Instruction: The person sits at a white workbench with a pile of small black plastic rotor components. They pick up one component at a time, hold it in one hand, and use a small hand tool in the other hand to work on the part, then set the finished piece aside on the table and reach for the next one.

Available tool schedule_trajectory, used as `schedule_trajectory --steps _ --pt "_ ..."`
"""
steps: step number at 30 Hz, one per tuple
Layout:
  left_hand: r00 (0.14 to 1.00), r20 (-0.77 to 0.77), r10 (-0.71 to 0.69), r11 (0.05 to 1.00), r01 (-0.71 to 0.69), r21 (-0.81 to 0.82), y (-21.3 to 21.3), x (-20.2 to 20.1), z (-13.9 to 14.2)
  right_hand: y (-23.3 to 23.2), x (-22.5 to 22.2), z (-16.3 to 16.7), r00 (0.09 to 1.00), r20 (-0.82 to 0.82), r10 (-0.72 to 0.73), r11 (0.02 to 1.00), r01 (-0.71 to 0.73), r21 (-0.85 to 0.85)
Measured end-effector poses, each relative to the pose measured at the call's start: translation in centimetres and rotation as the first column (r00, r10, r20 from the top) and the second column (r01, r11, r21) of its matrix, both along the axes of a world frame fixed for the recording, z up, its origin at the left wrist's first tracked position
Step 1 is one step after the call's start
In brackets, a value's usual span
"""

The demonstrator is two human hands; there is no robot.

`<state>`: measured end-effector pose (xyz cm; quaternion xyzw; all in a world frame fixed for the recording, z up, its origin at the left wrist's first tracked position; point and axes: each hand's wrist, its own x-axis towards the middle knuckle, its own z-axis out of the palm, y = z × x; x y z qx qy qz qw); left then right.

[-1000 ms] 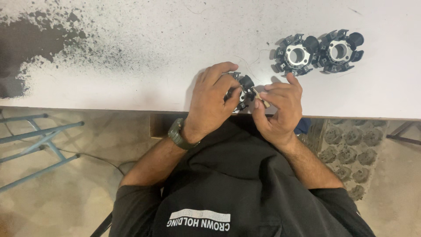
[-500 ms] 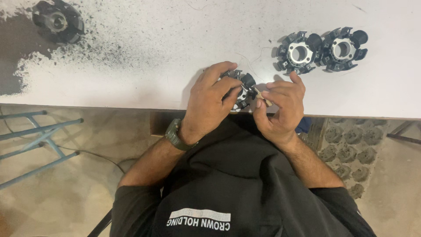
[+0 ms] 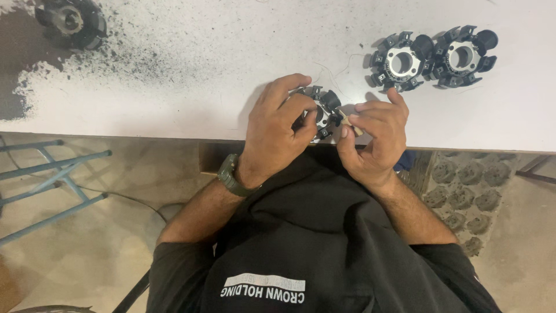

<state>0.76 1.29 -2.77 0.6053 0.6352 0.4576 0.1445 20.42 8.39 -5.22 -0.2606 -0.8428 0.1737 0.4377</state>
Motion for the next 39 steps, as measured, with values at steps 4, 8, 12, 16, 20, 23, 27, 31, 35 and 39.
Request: schedule_trajectory --steps 4,8,12,16,20,23,27,31,35,39 --pt "0.998 -0.065 -0.017 1.000 0.018 0.017 0.1 0.0 0.0 0.1 0.0 0.2 0.999 0.036 0.019 1.000 -0.020 0.014" --pt "0.995 -0.098 -0.032 0.999 0.033 0.003 0.2 0.0 -0.3 0.1 0.1 0.3 0.993 0.107 0.041 0.999 -0.045 0.030" --pt "0.995 -0.094 -0.021 0.999 0.024 0.024 0.2 0.1 -0.7 0.2 0.1 0.2 0.990 0.135 0.038 0.998 -0.046 0.052" --pt "0.998 -0.068 -0.010 0.999 0.013 0.044 0.2 0.2 -0.9 0.2 -0.1 0.0 0.989 0.140 0.047 0.993 -0.062 0.103" --pt "0.997 -0.082 0.002 0.999 0.001 0.044 0.2 0.2 -0.8 0.2 -0.3 0.1 0.990 0.132 0.039 0.994 -0.051 0.092" --pt "0.995 -0.103 -0.005 0.999 0.008 0.035 0.2 0.2 -0.6 0.1 -0.4 0.3 0.991 0.128 0.036 0.997 -0.046 0.069" --pt "0.993 -0.112 -0.043 0.999 0.041 -0.017 0.1 0.2 -0.1 0.1 -0.7 0.6 0.991 0.131 0.038 0.998 -0.045 0.051" --pt "0.990 -0.109 -0.086 0.996 0.085 -0.014 0.3 -0.1 0.1 0.3 -0.9 0.8 0.990 0.133 0.042 0.998 -0.048 0.037" --pt "0.994 -0.093 -0.060 0.998 0.059 -0.009 0.5 0.2 0.0 0.3 -0.8 0.7 0.991 0.127 0.033 0.999 -0.037 0.030" --pt "0.994 -0.112 -0.002 1.000 0.001 -0.010 0.7 0.6 -0.2 0.2 -0.4 0.3 0.996 0.080 0.024 0.998 -0.028 0.050"
